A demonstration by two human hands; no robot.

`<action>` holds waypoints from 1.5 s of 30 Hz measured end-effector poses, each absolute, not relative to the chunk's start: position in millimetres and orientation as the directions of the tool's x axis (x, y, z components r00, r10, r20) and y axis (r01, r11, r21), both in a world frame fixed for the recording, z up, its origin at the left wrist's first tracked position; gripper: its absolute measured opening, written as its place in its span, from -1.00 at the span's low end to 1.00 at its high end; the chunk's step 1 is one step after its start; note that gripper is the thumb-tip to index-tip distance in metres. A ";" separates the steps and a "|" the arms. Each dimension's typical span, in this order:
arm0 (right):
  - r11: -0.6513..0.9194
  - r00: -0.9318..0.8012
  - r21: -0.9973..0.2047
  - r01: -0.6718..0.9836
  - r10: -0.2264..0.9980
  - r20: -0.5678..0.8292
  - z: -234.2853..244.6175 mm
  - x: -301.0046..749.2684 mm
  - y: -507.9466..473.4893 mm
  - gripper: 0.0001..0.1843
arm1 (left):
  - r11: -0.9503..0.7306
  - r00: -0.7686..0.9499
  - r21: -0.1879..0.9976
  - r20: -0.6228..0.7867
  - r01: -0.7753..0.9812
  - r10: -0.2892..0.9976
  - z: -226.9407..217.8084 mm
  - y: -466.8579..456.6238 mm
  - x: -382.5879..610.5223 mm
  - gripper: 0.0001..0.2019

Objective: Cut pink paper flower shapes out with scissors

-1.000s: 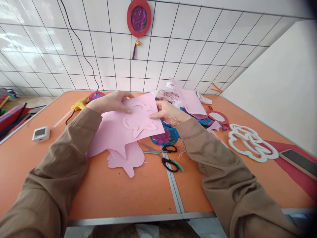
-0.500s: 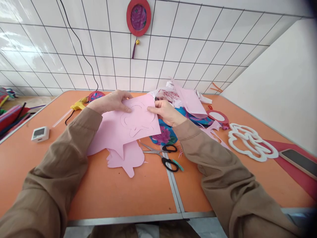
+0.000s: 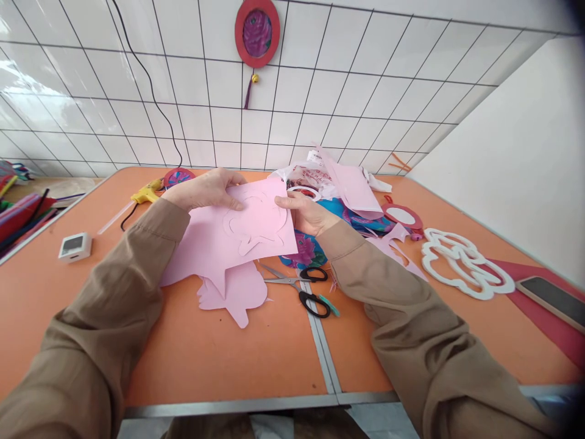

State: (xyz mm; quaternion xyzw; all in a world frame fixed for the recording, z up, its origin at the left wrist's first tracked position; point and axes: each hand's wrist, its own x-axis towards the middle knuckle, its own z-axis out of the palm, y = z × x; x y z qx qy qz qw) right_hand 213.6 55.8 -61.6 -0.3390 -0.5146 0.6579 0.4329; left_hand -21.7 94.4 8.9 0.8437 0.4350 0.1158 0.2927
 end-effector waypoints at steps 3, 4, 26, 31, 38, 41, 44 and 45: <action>-0.109 -0.380 -0.971 -0.214 0.925 -0.020 -67.2 212.4 59.1 -0.56 | -0.457 0.600 0.587 -0.061 0.668 0.798 7.9 95.2 -23.2 -0.55; -0.116 -0.361 -0.974 -0.193 0.932 -0.039 -69.4 211.6 60.3 -0.56 | -0.452 0.595 0.587 -0.064 0.671 0.801 7.9 95.0 -23.4 -0.54; -0.068 -0.320 -0.995 -0.074 0.946 -0.041 -73.5 205.3 57.2 -0.52 | -0.371 0.537 0.660 -0.060 0.653 0.841 18.7 92.4 -32.2 -0.67; -0.060 -0.300 -0.994 -0.093 0.953 -0.030 -65.9 206.5 54.5 -0.53 | -0.374 0.541 0.664 -0.056 0.648 0.839 17.7 94.9 -34.3 -0.67; 0.056 -0.208 -0.990 -0.126 0.975 0.082 -63.7 201.9 52.3 -0.56 | -0.372 0.545 0.659 -0.069 0.654 0.836 19.7 89.9 -31.6 -0.67; 0.119 -0.126 -0.987 -0.110 0.983 0.133 -65.1 198.9 53.0 -0.59 | -0.393 0.558 0.638 -0.070 0.662 0.827 20.0 88.0 -29.0 -0.67; 0.138 -0.093 -0.982 -0.126 0.984 0.150 -67.1 197.4 54.7 -0.58 | -0.403 0.567 0.637 -0.065 0.658 0.821 19.9 87.5 -28.0 -0.67; 0.137 -0.090 -0.982 -0.131 0.985 0.150 -67.7 197.4 55.2 -0.58 | -0.400 0.566 0.645 -0.061 0.652 0.822 19.9 87.6 -28.1 -0.67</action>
